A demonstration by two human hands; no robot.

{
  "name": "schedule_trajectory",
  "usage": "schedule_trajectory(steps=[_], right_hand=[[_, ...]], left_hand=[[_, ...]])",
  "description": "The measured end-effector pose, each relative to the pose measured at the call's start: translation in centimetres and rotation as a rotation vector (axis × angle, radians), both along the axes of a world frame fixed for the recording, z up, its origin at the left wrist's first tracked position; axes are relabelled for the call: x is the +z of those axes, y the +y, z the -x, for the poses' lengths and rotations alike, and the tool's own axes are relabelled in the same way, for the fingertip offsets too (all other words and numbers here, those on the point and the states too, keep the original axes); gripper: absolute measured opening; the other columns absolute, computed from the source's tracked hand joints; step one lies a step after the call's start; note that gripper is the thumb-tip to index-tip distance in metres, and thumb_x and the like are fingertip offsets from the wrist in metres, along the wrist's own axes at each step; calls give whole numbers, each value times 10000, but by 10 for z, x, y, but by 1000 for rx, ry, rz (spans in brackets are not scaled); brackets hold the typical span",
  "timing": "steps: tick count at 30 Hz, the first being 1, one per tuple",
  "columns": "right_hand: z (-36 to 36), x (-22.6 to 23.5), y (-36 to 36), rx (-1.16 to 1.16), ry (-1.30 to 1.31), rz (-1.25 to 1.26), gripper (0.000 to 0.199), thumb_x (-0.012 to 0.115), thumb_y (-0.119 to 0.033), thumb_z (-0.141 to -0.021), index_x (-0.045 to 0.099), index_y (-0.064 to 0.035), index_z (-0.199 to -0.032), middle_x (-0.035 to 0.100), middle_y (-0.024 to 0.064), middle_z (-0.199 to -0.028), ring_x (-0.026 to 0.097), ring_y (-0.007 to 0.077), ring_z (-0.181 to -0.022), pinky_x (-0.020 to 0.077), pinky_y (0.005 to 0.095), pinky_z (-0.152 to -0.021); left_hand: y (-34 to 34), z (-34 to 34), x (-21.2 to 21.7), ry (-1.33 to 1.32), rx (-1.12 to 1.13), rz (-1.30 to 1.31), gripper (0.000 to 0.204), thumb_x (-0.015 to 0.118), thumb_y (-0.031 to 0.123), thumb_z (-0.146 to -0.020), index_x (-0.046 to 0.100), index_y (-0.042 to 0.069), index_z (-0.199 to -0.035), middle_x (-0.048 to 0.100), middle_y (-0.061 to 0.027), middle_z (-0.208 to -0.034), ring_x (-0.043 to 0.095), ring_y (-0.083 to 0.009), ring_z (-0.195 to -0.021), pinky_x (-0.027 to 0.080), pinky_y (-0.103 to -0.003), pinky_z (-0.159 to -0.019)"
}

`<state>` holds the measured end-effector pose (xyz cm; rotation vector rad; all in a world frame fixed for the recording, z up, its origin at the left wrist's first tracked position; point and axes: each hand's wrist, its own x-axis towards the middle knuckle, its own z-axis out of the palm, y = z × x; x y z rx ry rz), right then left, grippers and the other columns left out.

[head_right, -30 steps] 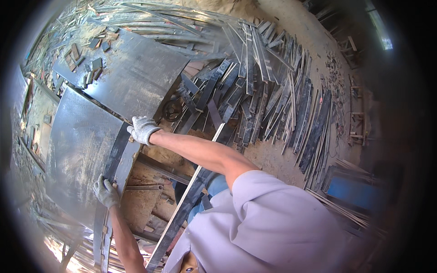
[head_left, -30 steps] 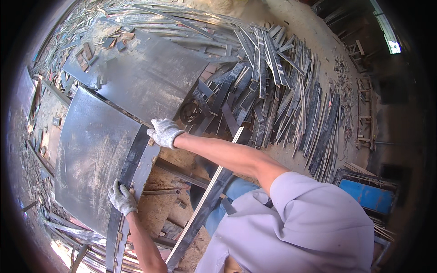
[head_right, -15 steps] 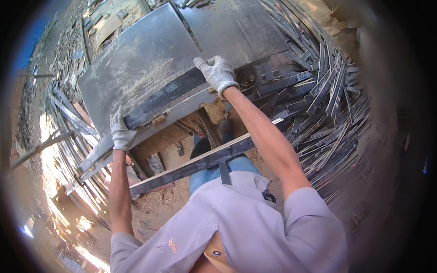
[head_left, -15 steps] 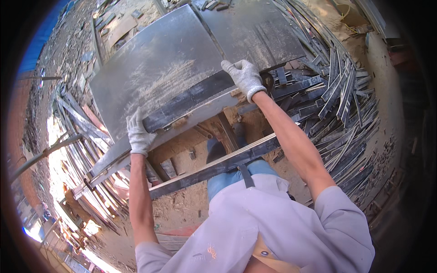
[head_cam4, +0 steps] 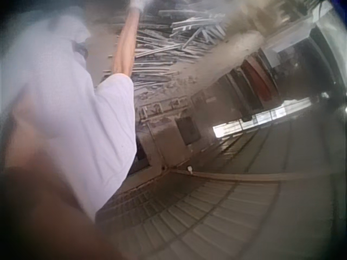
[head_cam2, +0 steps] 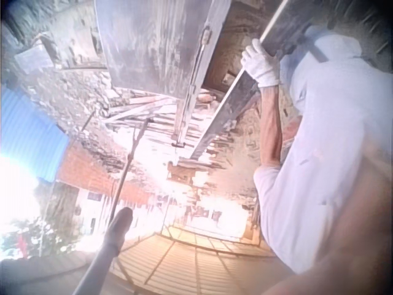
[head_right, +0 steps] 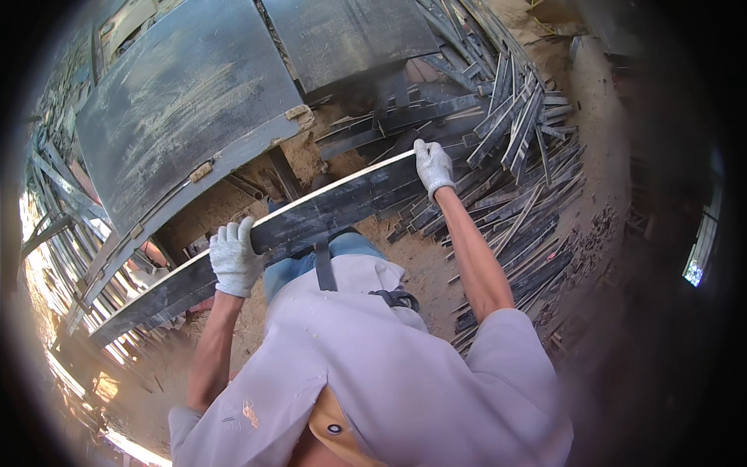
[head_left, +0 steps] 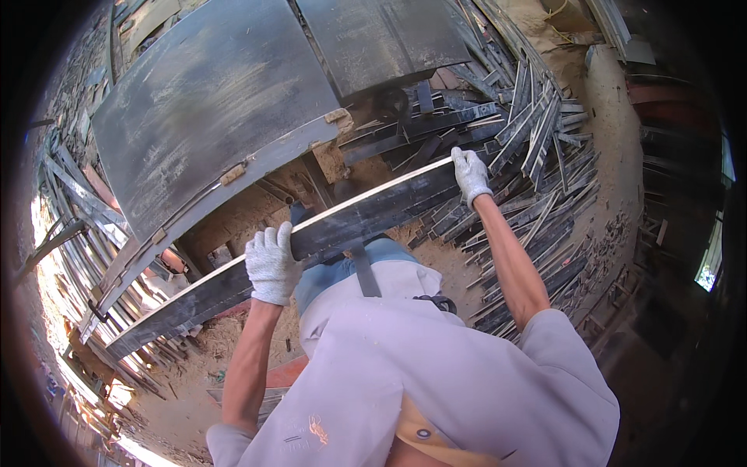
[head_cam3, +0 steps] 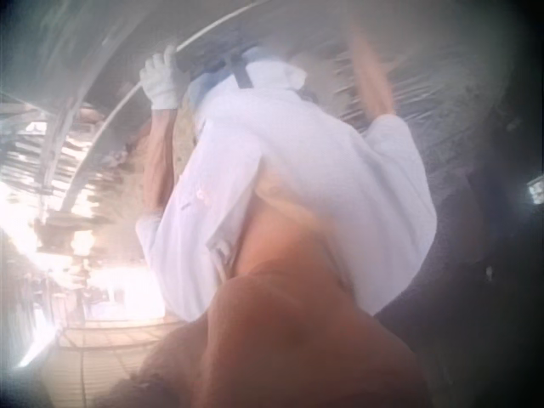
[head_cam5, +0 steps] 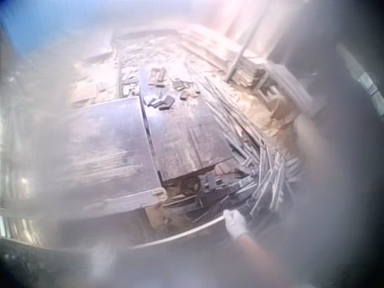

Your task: The person repeatedly picks up thin wooden planks from a pile, aligns them on a workbench, and stacks them. The person also moves around the workshop to gather more planks and places them in a designated area.

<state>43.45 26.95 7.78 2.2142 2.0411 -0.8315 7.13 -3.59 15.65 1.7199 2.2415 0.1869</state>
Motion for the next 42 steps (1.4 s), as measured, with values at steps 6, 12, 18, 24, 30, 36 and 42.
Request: schedule_trajectory(steps=[6, 12, 18, 24, 30, 36, 42], right_hand=[[-52, -57, -35, 0, -138, 42, 575, 542, -552, -1034, 660, -6, -1175, 691, 279, -1199, 652, 467, -1143, 505, 529, -1002], [-53, -85, -55, -25, 28, 120, 576, 554, -510, -1022, 656, -36, -1334, 697, 253, -1309, 635, 396, -1283, 493, 463, -1069], [-85, -79, -53, -256, 450, 516, 608, 665, -569, -987, 724, -53, -1303, 722, 83, -1238, 642, 197, -1138, 471, 347, -1017], [-90, -72, -76, -335, 434, 624, 436, 713, -469, -954, 752, -78, -1143, 744, 96, -1115, 682, 207, -965, 524, 371, -888], [-106, -100, -82, -346, 444, 493, 356, 721, -364, -956, 777, -39, -1090, 752, 100, -1042, 677, 217, -928, 524, 385, -879], [-98, -63, -87, -232, 333, 309, 452, 720, -387, -909, 786, 33, -1065, 784, 194, -1063, 707, 273, -991, 516, 416, -895], [-101, 46, -115, -140, 406, -38, 365, 713, -329, -956, 792, -5, -1103, 798, 160, -1063, 739, 250, -1024, 536, 368, -930]], left_hand=[[-31, -64, -60, -134, 53, 79, 735, 940, 295, -621, 598, 111, -1245, 615, -117, -1135, 599, -333, -1085, 482, -480, -913], [-64, -82, -84, -106, 113, 183, 995, 984, 352, -565, 532, 67, -1404, 540, -161, -1477, 487, -368, -1404, 369, -504, -1202], [-112, -75, -89, -21, 34, 50, 395, 626, 133, -840, 598, 63, -1228, 625, -122, -978, 622, -299, -927, 467, -447, -852], [-129, -82, -71, -77, 64, 210, 729, 810, 295, -746, 531, 57, -1376, 603, -169, -1272, 564, -346, -1265, 407, -504, -1112], [-204, -91, -41, -133, 1236, -393, 1268, 848, 702, -730, 298, -55, -1586, 333, -279, -1612, 298, -440, -1528, 279, -518, -1263], [-270, -14, -92, -1635, 2075, -832, 1180, 593, 1017, -647, 544, 183, -1480, 569, -72, -1495, 518, -336, -1338, 411, -529, -1126], [-249, -10, -115, -1949, 1696, -1261, 1026, 538, 874, -863, 447, 146, -1580, 403, -134, -1665, 387, -412, -1499, 286, -653, -1242]])
